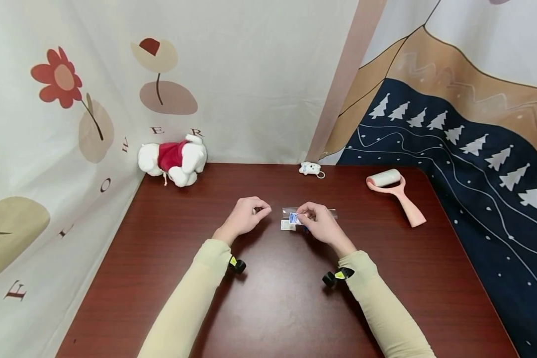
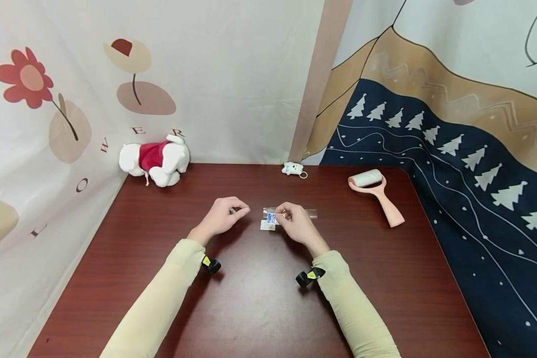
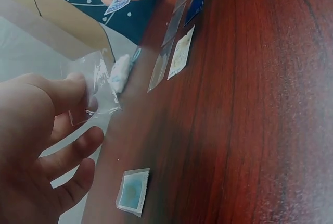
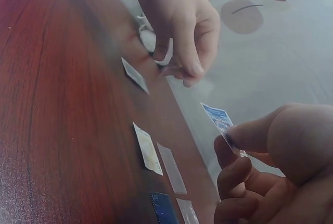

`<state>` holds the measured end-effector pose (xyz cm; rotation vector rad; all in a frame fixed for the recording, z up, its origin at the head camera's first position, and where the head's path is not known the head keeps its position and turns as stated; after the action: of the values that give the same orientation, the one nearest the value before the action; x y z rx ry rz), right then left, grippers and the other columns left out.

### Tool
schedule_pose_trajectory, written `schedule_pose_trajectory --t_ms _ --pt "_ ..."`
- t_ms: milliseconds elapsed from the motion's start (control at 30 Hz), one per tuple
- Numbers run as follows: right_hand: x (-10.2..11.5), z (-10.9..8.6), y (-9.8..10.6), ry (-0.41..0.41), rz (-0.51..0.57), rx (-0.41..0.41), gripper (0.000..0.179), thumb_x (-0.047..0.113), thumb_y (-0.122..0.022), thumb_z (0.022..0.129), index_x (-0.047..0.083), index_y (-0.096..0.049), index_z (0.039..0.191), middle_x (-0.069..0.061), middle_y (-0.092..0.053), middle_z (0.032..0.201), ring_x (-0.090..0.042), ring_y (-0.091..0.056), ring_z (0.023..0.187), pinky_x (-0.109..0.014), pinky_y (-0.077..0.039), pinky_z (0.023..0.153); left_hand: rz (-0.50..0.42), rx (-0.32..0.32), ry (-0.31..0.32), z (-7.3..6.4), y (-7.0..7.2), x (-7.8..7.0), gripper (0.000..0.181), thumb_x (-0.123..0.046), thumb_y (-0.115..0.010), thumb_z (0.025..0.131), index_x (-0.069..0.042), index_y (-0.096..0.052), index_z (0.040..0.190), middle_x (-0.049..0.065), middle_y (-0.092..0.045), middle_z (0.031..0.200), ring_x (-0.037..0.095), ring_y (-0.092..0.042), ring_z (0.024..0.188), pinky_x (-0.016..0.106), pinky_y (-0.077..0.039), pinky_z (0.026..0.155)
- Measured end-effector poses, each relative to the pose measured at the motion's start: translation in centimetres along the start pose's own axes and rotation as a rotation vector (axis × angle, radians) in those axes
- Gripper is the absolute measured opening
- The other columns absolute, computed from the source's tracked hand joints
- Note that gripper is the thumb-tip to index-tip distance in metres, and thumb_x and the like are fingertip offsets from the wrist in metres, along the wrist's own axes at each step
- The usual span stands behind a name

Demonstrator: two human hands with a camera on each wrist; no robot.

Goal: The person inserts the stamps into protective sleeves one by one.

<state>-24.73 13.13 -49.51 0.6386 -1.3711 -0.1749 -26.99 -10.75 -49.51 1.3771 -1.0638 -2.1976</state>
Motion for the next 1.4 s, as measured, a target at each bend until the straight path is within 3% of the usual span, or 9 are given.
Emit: schedule_pose_trajectory --t_ms 267,600,900,1400 --pt "0.2 0.0 0.0 0.006 0.033 -0.002 0.011 0.006 -0.068 0.101 0.005 -0.073 0.111 -0.007 -0.067 0.085 -0.015 -0.053 0.060 -0.029 -0.046 0.050 -0.052 0.002 0.013 -0.5 -0.1 -0.3 0.010 -0.018 -0.080 0.094 -0.011 -0.085 0.097 0.000 -0.080 0.091 0.018 -0.072 0.086 0.043 -0.058 0.085" --pt "1.1 0.2 0.3 0.132 0.048 -0.113 0.006 0.009 -0.074 0.098 0.007 -0.074 0.104 0.000 -0.061 0.074 -0.013 -0.050 0.061 -0.024 -0.040 0.054 -0.145 0.006 0.082 -0.9 -0.1 -0.6 0.005 -0.020 -0.084 0.090 -0.015 -0.083 0.089 -0.009 -0.076 0.075 0.005 -0.064 0.065 0.025 -0.052 0.065" --pt "2.3 0.3 0.1 0.229 -0.024 -0.194 0.005 0.009 -0.075 0.098 0.011 -0.073 0.102 0.001 -0.060 0.072 -0.012 -0.054 0.060 -0.025 -0.044 0.055 -0.163 0.033 0.046 -0.9 -0.3 -1.1 0.005 -0.016 -0.084 0.090 -0.012 -0.085 0.090 -0.006 -0.079 0.081 0.005 -0.066 0.068 0.024 -0.054 0.067" --pt "2.5 0.2 -0.4 0.271 -0.040 -0.160 0.005 0.008 -0.075 0.097 0.011 -0.073 0.100 0.001 -0.064 0.072 -0.011 -0.055 0.059 -0.026 -0.045 0.053 -0.180 0.060 0.013 -1.0 -0.2 -1.3 0.005 -0.015 -0.082 0.092 -0.012 -0.085 0.090 -0.007 -0.077 0.077 0.004 -0.066 0.068 0.024 -0.055 0.068"
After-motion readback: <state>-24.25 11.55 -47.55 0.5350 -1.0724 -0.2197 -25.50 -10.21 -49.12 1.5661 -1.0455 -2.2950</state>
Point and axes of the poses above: each hand's wrist, its own z-axis towards the middle knuckle, its own y-axis out of the back of the hand, x = y × z, the point moved 4 cm from there along z, towards the middle knuckle
